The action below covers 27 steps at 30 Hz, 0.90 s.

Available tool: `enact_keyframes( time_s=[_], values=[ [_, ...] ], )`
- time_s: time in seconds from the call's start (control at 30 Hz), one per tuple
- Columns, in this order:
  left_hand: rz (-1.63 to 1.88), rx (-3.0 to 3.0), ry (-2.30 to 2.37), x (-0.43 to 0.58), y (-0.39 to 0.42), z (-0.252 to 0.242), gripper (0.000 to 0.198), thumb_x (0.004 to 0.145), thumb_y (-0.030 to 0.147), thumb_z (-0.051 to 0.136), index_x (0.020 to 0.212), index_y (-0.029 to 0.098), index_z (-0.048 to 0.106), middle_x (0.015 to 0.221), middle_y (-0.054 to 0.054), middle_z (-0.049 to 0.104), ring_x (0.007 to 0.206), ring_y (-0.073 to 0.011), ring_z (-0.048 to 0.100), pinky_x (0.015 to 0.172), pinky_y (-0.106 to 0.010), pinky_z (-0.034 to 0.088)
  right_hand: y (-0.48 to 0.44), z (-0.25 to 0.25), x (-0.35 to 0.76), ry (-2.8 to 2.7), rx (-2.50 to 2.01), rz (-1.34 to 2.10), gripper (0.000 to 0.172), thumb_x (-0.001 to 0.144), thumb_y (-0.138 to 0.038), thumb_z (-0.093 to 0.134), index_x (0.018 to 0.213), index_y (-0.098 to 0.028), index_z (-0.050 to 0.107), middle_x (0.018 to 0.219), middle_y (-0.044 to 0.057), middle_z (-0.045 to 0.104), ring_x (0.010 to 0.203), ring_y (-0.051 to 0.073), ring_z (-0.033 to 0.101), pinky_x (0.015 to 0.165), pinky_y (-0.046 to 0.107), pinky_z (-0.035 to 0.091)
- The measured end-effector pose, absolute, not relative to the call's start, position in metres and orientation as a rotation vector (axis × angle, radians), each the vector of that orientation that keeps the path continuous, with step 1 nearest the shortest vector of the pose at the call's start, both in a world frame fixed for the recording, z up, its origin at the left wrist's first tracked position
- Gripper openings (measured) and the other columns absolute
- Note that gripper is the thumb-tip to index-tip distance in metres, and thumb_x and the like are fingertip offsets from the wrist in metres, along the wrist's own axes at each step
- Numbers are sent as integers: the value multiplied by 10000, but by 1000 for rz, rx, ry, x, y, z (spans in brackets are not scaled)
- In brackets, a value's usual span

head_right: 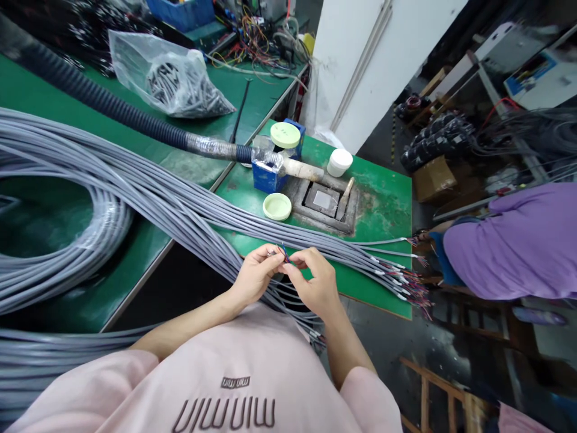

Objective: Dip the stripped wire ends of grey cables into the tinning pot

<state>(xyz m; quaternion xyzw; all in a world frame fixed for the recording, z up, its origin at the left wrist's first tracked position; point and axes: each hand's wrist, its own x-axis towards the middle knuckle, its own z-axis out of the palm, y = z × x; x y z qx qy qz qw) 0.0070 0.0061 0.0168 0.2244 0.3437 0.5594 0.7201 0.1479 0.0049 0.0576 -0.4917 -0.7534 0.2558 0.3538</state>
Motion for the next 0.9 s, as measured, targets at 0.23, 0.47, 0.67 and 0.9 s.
enact_keyframes(
  time_s=[0.23,0.47,0.67,0.9],
  values=[
    [1237,478,770,4,5,18,292,643,369,808,711,153,625,618,27,649,562,-96,630,620,-221,540,12,56,140,-1874,-1238,699,132,850,-207,587,720,-220,602,701,-12,601,658,134,550,651,276,454],
    [1214,450,747,4,7,18,289,644,372,804,697,154,622,618,27,645,554,-94,632,613,-217,535,13,43,145,-1731,-1037,876,77,809,-191,597,742,-224,579,769,14,597,752,165,570,705,319,471],
    [1242,454,781,5,7,16,294,627,375,811,682,157,623,628,32,635,556,-88,616,601,-214,525,12,46,145,-1776,-1184,854,114,804,-228,627,714,-220,558,755,5,604,748,156,579,715,298,479],
    [1296,586,811,6,6,11,238,701,362,773,740,160,651,678,21,660,602,-87,630,648,-213,532,15,41,143,-1659,-1319,987,46,787,-252,661,775,-208,654,753,2,647,692,140,601,668,268,496]
  ],
)
